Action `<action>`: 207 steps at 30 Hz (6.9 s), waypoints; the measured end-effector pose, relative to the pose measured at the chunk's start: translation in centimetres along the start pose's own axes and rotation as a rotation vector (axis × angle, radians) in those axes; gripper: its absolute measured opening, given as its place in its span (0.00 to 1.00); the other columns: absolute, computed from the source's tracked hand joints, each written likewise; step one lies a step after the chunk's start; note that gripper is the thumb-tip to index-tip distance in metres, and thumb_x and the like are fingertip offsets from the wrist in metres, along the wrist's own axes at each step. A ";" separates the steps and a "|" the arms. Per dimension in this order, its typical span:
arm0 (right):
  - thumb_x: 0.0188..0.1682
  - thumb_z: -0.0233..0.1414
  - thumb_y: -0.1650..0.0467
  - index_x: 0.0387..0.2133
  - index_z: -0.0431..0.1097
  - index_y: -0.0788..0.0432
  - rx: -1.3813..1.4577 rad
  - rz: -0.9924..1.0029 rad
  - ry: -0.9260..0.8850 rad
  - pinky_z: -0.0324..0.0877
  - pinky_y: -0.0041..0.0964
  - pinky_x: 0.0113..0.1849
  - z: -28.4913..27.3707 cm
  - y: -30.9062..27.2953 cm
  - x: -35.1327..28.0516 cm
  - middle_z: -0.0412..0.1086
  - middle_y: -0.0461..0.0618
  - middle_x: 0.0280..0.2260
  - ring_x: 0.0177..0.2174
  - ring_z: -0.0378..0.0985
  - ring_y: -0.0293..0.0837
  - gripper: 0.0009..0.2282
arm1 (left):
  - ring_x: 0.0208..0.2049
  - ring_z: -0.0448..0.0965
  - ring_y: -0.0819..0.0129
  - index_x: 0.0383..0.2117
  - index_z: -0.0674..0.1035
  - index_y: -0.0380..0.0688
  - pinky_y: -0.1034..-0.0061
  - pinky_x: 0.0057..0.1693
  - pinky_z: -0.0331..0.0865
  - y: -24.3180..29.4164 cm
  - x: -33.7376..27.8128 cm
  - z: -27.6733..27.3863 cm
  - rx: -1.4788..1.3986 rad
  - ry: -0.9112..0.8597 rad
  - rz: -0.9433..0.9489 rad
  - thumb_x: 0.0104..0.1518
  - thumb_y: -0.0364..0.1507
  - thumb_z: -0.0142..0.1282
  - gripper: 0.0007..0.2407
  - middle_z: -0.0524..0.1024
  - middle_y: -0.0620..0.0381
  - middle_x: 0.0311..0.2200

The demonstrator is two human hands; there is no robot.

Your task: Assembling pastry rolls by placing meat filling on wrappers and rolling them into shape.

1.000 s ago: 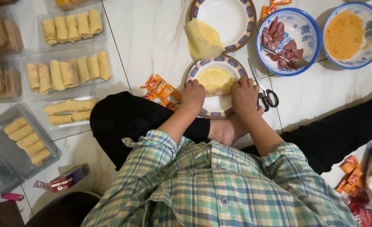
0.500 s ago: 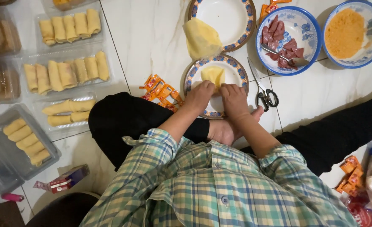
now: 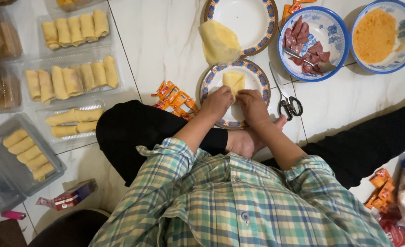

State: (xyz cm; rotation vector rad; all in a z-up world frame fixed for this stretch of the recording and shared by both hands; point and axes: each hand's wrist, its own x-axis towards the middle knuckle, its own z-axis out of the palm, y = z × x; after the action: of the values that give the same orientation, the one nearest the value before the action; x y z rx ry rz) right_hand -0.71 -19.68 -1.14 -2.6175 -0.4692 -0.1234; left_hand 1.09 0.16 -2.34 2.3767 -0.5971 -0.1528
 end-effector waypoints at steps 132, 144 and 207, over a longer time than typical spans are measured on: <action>0.53 0.54 0.73 0.62 0.63 0.64 1.129 0.519 -0.342 0.71 0.45 0.52 -11.7 -7.7 6.2 0.67 0.65 0.56 0.53 0.73 0.53 0.23 | 0.44 0.84 0.52 0.56 0.74 0.36 0.57 0.47 0.80 1.5 1.0 -3.2 -1.577 -0.151 -0.703 0.56 0.31 0.68 0.23 0.81 0.44 0.45; 0.45 0.62 0.82 0.44 0.79 0.61 0.630 0.294 -0.134 0.79 0.38 0.39 -10.1 -9.8 5.7 0.77 0.59 0.41 0.44 0.81 0.54 0.14 | 0.34 0.86 0.50 0.51 0.75 0.26 0.64 0.39 0.83 -0.4 -1.2 -4.0 -1.380 -0.025 -0.510 0.50 0.25 0.72 0.23 0.82 0.39 0.38; 0.53 0.49 0.77 0.49 0.73 0.68 0.141 -0.154 -0.043 0.73 0.48 0.49 -4.3 -5.8 -4.7 0.66 0.62 0.50 0.44 0.76 0.56 0.12 | 0.52 0.71 0.52 0.53 0.71 0.48 0.60 0.53 0.73 -17.4 -12.9 -30.9 0.389 0.358 -1.239 0.62 0.34 0.58 0.16 0.72 0.50 0.50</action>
State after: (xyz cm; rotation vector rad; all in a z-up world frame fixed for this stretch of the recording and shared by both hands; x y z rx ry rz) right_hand -7.20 -18.33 4.45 -2.4492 -0.6696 -0.0808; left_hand 4.23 35.83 9.57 2.6972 1.1489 -0.1372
